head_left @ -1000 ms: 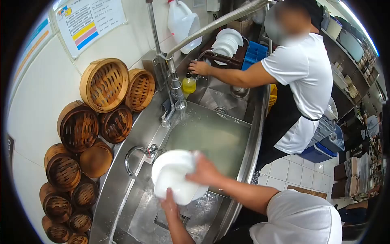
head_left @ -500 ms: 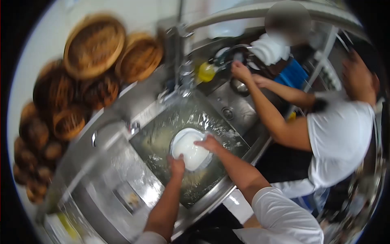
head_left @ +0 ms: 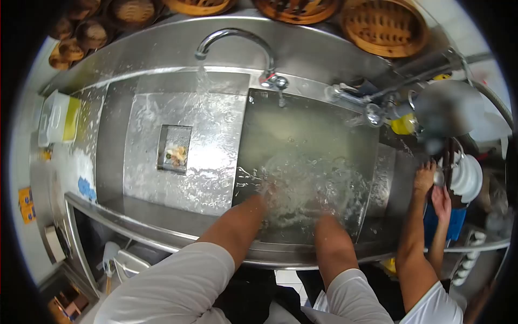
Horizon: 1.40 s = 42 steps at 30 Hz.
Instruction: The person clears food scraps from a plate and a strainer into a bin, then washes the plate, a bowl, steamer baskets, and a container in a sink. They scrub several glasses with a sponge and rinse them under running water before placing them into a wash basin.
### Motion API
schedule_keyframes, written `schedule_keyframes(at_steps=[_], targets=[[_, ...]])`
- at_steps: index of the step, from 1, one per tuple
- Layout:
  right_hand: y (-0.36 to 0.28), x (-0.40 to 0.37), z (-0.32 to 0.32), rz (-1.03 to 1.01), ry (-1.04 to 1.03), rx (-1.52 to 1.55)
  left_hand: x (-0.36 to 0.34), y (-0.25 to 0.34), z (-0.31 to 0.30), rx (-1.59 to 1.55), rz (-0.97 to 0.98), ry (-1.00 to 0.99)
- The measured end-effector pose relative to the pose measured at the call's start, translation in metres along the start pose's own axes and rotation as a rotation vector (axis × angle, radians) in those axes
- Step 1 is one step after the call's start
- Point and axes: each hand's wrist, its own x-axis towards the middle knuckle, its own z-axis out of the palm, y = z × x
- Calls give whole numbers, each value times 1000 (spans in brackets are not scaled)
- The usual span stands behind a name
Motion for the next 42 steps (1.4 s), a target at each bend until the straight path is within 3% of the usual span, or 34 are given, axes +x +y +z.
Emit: schedule_keyframes(at_steps=[7,12,16,18,19,21,22,23,25,26,27,28,30,31,32,33,34,36,37,38,39,40,41,42], targets=[[16,27,5,-3,23,288,-11,-10,4,285,233,-223],[-8,-9,39,-53,-31,311,-25,16,-23,311,405,-261],[-70,-90,113,-180,-179,102,-7,35,-35,284,650,-208],[-114,-149,146,-274,-299,-106,-60,51,-96,-30,404,-16],[-135,-181,160,-333,-354,-231,-61,46,-110,-38,411,-3],[-168,-247,183,-449,-416,-477,-50,35,-131,-52,781,83],[-173,-272,191,-819,-549,-718,-44,28,-141,-57,966,120],[-178,-300,198,-1184,-672,-955,-56,19,-173,-63,1034,-21],[-191,-369,231,-1193,-649,-940,-101,-20,-270,-236,1090,-405],[-193,-391,248,-1363,-589,-1034,-124,-54,-318,-440,1027,-602],[-193,-406,265,-1535,-529,-1124,-134,-108,-371,-812,844,-834],[-184,-407,281,-1535,-522,-1121,-145,-162,-424,-1186,616,-1028],[-148,-378,316,-1422,-661,-1460,-102,-284,-460,-954,587,-245],[-124,-358,337,-1412,-661,-1456,-75,-344,-472,-604,447,109],[-98,-332,362,-1198,-765,-1352,-13,-443,-443,-35,375,458],[-71,-303,386,-993,-853,-1240,-51,-455,-455,-20,-90,543],[-37,-277,404,-982,-844,-1243,-59,-478,-448,-82,-152,510],[36,-233,439,-1096,91,-1253,-58,-499,-416,-154,-208,460],[71,-227,457,-702,100,-1157,-49,-496,-388,-59,-175,509],[130,-213,477,-813,355,-1482,-41,-490,-362,41,-137,555],[136,-249,482,-1089,136,-1385,-34,-479,-337,65,-163,555],[127,-277,493,-997,-223,-1154,-38,-459,-328,94,-134,505],[119,-290,502,-1060,-479,-1232,-38,-440,-313,101,-48,470],[139,-282,503,-1165,-438,-1222,-10,-449,-274,-17,398,387]])
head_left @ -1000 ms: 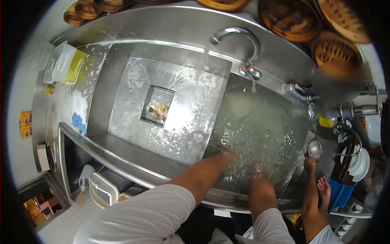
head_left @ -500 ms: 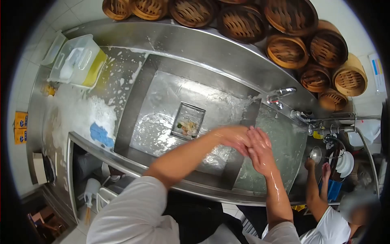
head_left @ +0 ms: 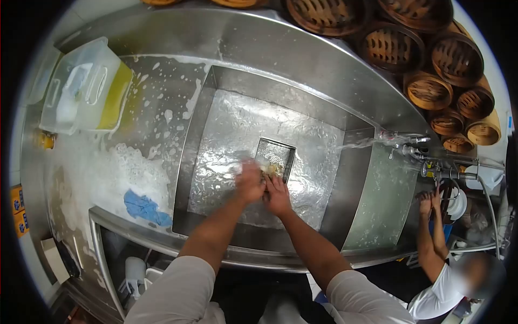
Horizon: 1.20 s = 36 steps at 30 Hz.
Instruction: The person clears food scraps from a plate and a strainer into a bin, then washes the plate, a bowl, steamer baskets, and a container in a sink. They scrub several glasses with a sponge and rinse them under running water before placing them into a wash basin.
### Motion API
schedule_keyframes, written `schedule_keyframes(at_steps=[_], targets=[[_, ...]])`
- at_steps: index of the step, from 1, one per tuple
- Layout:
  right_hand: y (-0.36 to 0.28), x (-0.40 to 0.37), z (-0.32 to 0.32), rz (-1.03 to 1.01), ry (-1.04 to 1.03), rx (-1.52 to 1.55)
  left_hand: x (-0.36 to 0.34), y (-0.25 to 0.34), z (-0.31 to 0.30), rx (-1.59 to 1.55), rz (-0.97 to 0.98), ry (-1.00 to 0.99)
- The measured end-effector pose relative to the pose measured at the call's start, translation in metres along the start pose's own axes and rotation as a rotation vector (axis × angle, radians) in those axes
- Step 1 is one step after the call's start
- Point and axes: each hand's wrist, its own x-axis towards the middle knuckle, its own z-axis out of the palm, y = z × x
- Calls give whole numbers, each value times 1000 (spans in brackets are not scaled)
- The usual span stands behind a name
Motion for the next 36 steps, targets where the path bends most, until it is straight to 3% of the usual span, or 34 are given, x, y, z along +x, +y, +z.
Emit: schedule_keyframes(at_steps=[2,3,4,5,7,8,9,10,11,12,13,15,16,17,19,21,25,27,29,31,33,34,36], targets=[[4,-1,18,-71,69,-34,1,43,-39,-587,176,-479],[-2,6,2,34,-107,-41,4,39,-41,-586,168,-474],[-10,15,-16,135,-280,-52,8,35,-42,-450,112,-234],[-21,32,-36,119,-275,-53,17,32,-47,-310,59,11],[-40,53,-74,183,-663,-211,6,37,-135,-517,-48,69],[-18,41,-54,77,-511,-193,-3,31,-176,-515,-13,80],[-5,36,-44,56,-497,-195,-19,35,-224,-547,-128,8],[3,35,-37,56,-426,-141,-38,19,-248,-496,-99,70],[9,29,-34,50,-367,-88,-66,28,-291,-436,-193,78],[13,20,-31,-1,-227,23,-92,7,-299,-426,-197,169],[23,17,-23,-42,-235,35,-117,7,-310,-411,-221,202],[40,8,6,-139,25,10,-201,29,-341,-380,-291,404],[34,3,-4,-120,-22,42,-245,53,-348,-358,-337,462],[28,10,-15,-129,-70,73,-292,74,-345,-264,-304,554],[38,8,-11,-261,68,238,-385,116,-317,-259,-340,711],[4,-7,-53,-280,110,23,-475,152,-262,-396,-520,825],[-14,-32,-109,-382,191,48,-651,206,-63,-345,-1109,905],[-6,-46,-131,-257,91,250,-719,238,40,-509,-1130,994],[18,-59,-139,-420,160,143,-742,289,73,-501,-1212,979],[52,-68,-140,-328,-123,161,-752,312,107,-524,-1307,971],[93,-62,-124,-252,-204,37,-750,302,133,-613,-1248,1089],[104,-69,-129,-200,-254,86,-744,300,125,-455,-1169,1100],[80,-89,-138,-168,-305,232,-731,288,92,-426,-1173,1107]])
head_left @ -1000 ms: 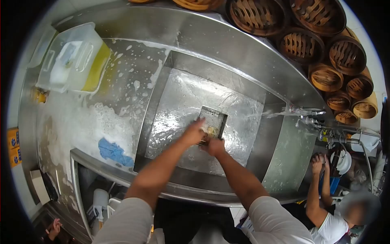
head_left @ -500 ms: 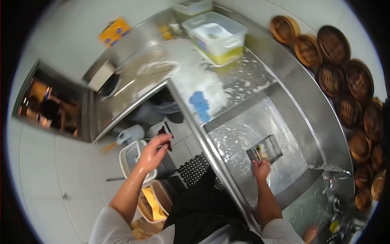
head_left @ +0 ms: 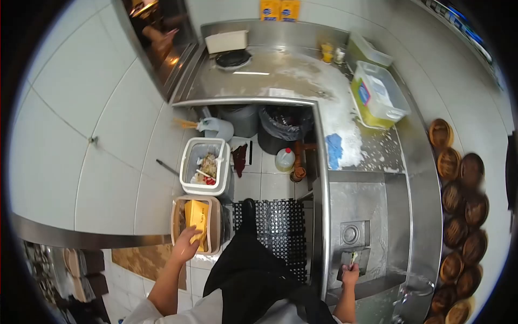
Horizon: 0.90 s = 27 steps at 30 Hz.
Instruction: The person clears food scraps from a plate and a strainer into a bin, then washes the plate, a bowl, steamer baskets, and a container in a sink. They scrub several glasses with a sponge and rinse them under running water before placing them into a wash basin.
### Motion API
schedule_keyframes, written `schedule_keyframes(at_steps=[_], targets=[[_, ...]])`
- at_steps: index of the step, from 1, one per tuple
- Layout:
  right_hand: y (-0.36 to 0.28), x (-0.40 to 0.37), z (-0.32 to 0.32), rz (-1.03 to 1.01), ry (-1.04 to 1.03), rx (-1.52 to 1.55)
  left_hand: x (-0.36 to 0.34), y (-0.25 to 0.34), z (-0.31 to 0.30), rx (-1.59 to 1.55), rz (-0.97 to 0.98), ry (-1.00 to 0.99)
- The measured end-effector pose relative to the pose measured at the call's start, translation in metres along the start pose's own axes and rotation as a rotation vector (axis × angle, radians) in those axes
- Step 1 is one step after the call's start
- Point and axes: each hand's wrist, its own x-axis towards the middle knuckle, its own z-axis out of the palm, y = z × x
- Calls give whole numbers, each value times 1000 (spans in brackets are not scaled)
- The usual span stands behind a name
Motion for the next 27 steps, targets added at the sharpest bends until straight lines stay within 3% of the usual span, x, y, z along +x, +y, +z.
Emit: schedule_keyframes(at_steps=[1,3,5,7,8,10,11,13,14,15,16,17,19,20,23,25,26,27], targets=[[-25,-19,-12,-28,-3,92,19,8,1,-20,-13,-22],[-69,-31,-31,-271,-62,-4,69,16,-4,-48,8,-33],[-196,-64,-47,-305,-144,35,139,5,-10,-75,88,13],[-302,-72,-52,-439,-251,-243,233,1,-30,-119,223,64],[-348,-70,-45,-606,-307,-343,280,15,-46,-200,159,122],[-441,-61,-17,-957,-404,-435,383,23,-77,5,340,325],[-476,-54,6,-966,-401,-429,435,29,-90,8,343,334],[-537,-40,59,-841,-621,-480,529,25,-120,130,429,569],[-542,-21,90,-1008,-694,-495,584,18,-147,167,478,646],[-569,-5,145,-1202,-605,-289,635,11,-161,231,396,739],[-585,5,182,-1174,-635,-290,649,-14,-143,274,242,744],[-597,17,219,-1122,-687,-304,651,-18,-135,279,209,720],[-589,54,305,-1053,-727,-361,668,-4,-151,218,-150,470],[-587,74,353,-992,-741,-421,672,0,-156,240,-170,475],[-603,133,490,-1081,-692,-421,668,8,-160,279,-284,353],[-611,191,599,-1132,-778,-185,669,11,-160,287,-255,368],[-601,216,662,-1381,-447,-292,671,13,-162,302,-281,378],[-609,242,701,-1311,-487,-324,672,20,-167,286,-288,337]])
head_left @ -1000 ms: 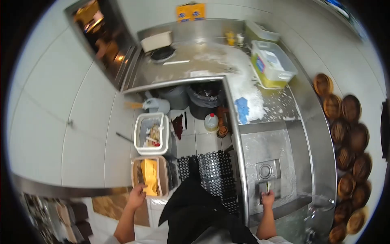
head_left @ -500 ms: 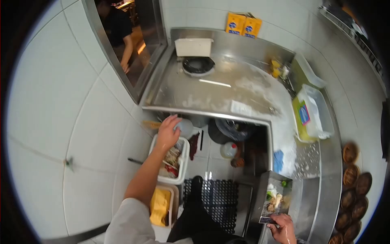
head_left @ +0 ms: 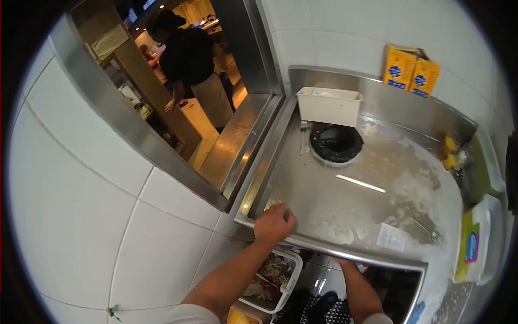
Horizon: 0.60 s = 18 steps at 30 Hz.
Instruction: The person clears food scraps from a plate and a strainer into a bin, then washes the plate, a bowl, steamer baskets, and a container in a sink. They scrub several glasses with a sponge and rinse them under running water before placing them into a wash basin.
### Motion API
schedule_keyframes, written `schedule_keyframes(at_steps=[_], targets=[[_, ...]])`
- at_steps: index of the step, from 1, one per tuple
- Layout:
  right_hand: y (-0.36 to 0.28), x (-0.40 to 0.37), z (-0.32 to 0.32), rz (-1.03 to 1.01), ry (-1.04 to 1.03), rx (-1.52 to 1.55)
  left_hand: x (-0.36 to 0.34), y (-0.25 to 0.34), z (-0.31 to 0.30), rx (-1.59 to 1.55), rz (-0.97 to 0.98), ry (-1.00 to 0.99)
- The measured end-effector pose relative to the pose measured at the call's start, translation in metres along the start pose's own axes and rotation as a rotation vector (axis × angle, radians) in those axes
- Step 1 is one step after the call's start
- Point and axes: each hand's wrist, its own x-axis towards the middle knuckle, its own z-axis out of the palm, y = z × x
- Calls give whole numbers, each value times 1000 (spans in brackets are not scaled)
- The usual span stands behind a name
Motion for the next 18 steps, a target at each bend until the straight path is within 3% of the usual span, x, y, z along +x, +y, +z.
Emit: schedule_keyframes(at_steps=[2,4,5,12,18], targets=[[45,43,31,223,-222,2,4,-1,1,20,-14,-66],[56,33,56,393,-384,-12,7,-3,16,-35,46,110],[52,23,70,442,-418,-7,7,-4,21,-23,40,82],[30,15,105,744,-327,304,14,-6,24,-29,156,176],[29,43,80,1201,61,1275,13,-10,28,-33,192,219]])
